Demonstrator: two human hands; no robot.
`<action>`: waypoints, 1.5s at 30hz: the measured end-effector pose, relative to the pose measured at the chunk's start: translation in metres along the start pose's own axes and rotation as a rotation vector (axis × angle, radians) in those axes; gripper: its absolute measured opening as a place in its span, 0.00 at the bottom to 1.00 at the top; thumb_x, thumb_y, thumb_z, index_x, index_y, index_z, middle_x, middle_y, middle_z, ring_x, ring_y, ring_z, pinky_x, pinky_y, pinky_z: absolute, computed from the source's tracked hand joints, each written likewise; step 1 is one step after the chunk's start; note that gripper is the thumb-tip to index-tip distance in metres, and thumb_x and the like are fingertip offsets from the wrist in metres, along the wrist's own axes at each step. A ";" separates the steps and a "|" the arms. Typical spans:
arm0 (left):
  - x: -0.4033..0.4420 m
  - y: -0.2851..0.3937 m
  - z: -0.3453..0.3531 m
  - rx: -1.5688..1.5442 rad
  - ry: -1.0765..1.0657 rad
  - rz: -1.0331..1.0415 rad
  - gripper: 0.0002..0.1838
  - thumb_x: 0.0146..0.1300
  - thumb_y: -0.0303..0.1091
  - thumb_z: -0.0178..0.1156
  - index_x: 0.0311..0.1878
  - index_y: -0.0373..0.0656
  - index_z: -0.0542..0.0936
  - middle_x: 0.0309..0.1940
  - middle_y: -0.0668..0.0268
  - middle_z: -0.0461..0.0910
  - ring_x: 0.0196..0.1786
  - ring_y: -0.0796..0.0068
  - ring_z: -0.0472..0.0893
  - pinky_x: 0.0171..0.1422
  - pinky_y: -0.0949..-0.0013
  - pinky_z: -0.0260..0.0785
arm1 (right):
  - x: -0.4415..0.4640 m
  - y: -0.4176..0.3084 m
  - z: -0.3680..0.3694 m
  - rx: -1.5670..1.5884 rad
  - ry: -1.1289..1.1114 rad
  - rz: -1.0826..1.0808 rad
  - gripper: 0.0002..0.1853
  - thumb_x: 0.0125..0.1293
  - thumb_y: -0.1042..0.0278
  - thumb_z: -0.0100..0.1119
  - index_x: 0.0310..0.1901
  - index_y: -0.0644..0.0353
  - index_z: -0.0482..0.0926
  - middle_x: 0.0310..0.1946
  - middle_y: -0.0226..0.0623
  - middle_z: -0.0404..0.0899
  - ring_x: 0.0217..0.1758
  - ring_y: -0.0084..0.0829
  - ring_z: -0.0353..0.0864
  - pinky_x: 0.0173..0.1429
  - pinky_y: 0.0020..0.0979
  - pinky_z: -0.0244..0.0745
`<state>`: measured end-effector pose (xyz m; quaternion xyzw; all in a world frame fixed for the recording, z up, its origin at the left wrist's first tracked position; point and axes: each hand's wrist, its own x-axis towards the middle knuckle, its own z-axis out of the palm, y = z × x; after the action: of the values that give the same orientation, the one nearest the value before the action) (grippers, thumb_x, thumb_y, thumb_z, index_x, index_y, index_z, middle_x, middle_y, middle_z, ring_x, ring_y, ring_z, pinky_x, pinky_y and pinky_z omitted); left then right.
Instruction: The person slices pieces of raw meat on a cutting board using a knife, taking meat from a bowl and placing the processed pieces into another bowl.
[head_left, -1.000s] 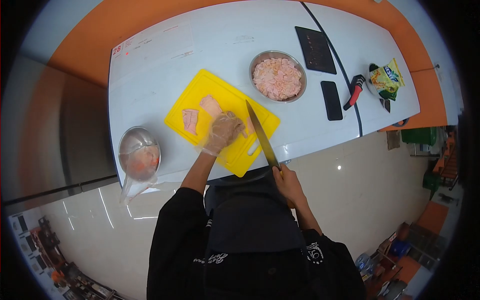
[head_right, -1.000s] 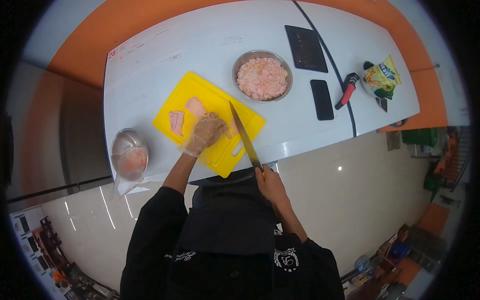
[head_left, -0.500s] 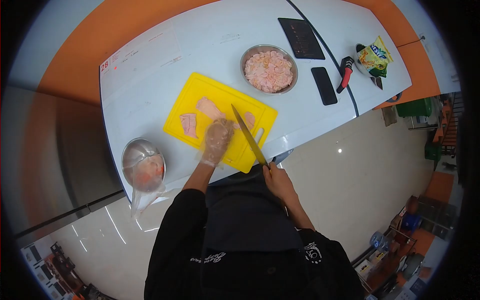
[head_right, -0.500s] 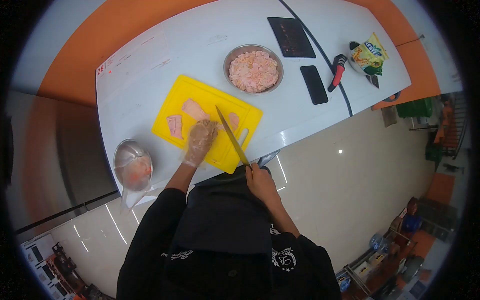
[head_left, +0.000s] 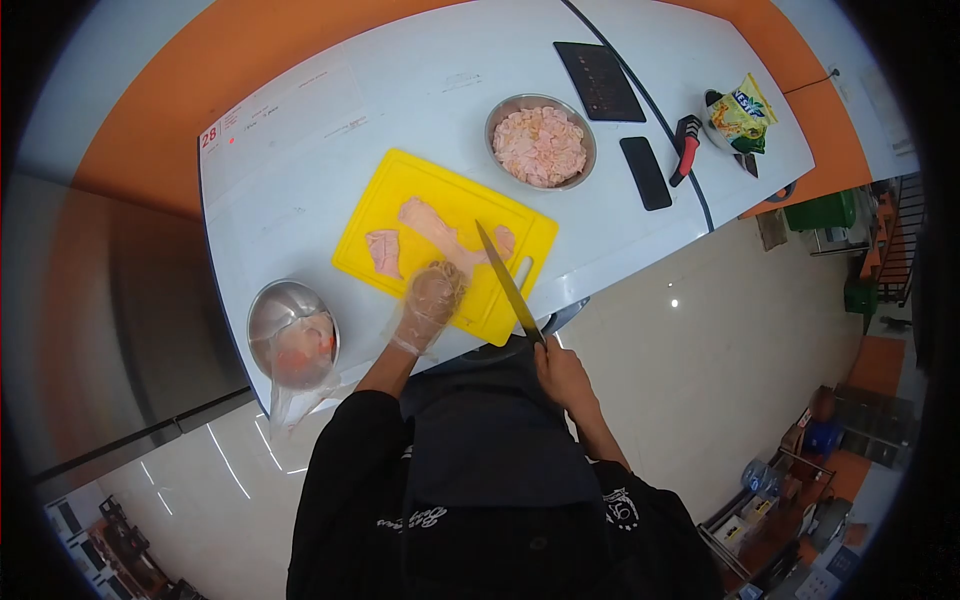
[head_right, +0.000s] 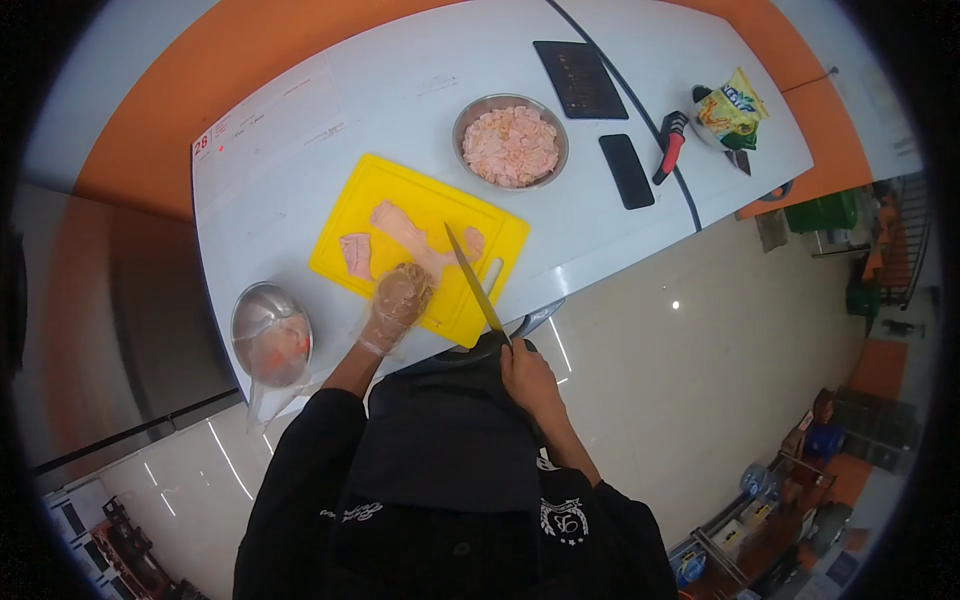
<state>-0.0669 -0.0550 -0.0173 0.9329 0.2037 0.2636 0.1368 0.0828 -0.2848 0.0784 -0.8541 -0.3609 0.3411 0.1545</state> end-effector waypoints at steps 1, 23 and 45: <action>-0.002 0.000 0.001 -0.007 0.036 0.029 0.08 0.59 0.35 0.63 0.40 0.45 0.81 0.35 0.58 0.81 0.41 0.56 0.80 0.47 0.53 0.74 | -0.001 -0.001 0.000 -0.001 0.000 0.006 0.17 0.75 0.57 0.47 0.43 0.66 0.73 0.29 0.63 0.80 0.36 0.65 0.80 0.44 0.60 0.74; 0.028 -0.012 0.017 0.144 -0.162 -0.290 0.10 0.59 0.37 0.63 0.43 0.49 0.85 0.43 0.63 0.84 0.48 0.66 0.83 0.53 0.60 0.76 | 0.039 -0.036 0.020 -0.070 0.059 -0.049 0.15 0.75 0.58 0.44 0.44 0.64 0.71 0.28 0.62 0.81 0.34 0.64 0.81 0.41 0.60 0.75; 0.047 -0.035 0.027 -0.018 -0.410 -0.438 0.16 0.66 0.49 0.57 0.41 0.47 0.85 0.47 0.60 0.85 0.47 0.57 0.85 0.51 0.56 0.77 | 0.054 -0.075 0.055 0.033 0.157 -0.045 0.14 0.73 0.62 0.44 0.40 0.67 0.71 0.27 0.64 0.81 0.32 0.64 0.82 0.40 0.61 0.77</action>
<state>-0.0268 -0.0071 -0.0317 0.8992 0.3660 0.0357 0.2371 0.0331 -0.1925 0.0515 -0.8671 -0.3611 0.2756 0.2041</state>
